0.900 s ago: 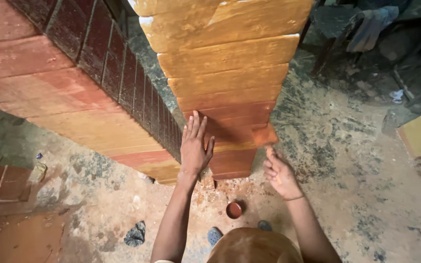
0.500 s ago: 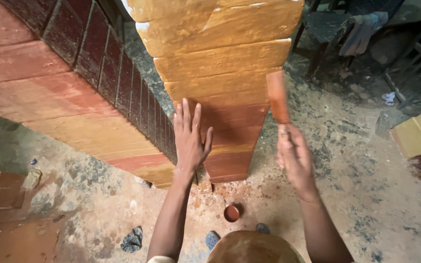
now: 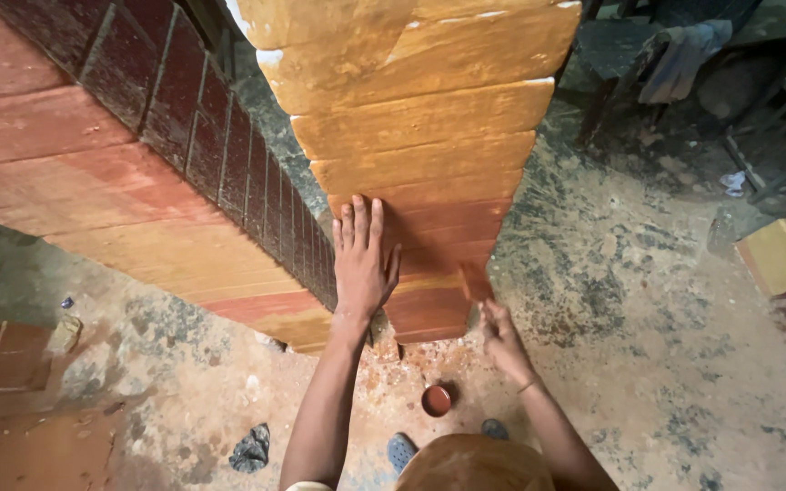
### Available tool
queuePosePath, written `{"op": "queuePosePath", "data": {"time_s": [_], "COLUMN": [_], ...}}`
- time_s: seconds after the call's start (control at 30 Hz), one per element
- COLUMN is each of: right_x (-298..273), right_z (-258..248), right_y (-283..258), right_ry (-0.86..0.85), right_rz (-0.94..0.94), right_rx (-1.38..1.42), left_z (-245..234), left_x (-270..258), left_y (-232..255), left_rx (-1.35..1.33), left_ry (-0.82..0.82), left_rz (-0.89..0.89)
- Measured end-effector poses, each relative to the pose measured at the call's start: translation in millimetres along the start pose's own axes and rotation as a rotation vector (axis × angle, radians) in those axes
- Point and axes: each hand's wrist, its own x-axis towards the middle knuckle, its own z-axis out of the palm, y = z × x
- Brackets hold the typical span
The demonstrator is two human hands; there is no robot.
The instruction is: The person paints a vertical wooden beam with reddish-brown paint using a brush. They repeatedly dip the brush into a small container on the floor and apply the paint in long vertical strokes, gradually covering the yellow primed surface.
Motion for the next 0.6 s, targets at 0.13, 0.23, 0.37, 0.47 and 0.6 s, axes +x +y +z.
{"op": "queuePosePath", "data": {"time_s": [0.13, 0.23, 0.37, 0.47, 0.6], "right_x": [-8.1, -25.3, -43.1, -31.7, 11.1], "right_z": [-22.2, -29.8, -41.2, -45.6, -21.8], "right_y": [-102.0, -189.7, -255.6, -242.8, -160.4], "right_ry": [-0.170, -0.174, -0.033, 0.011, 0.058], "right_rz": [-0.140, -0.309, -0.497, -0.486, -0.316], "right_rx": [0.209, 0.087, 0.044, 0.004, -0.329], "left_z": [-2.0, -3.7, -4.6, -4.2, -2.7], "left_x": [0.4, 0.7, -1.7, -4.4, -4.3], "left_y": [4.5, 8.0, 8.9, 9.3, 9.1], "left_rx": [0.000, -0.019, -0.026, -0.034, -0.018], "left_ry": [0.014, 0.015, 0.006, 0.004, -0.010], "left_rz": [-0.003, -0.013, -0.018, -0.023, -0.030]}}
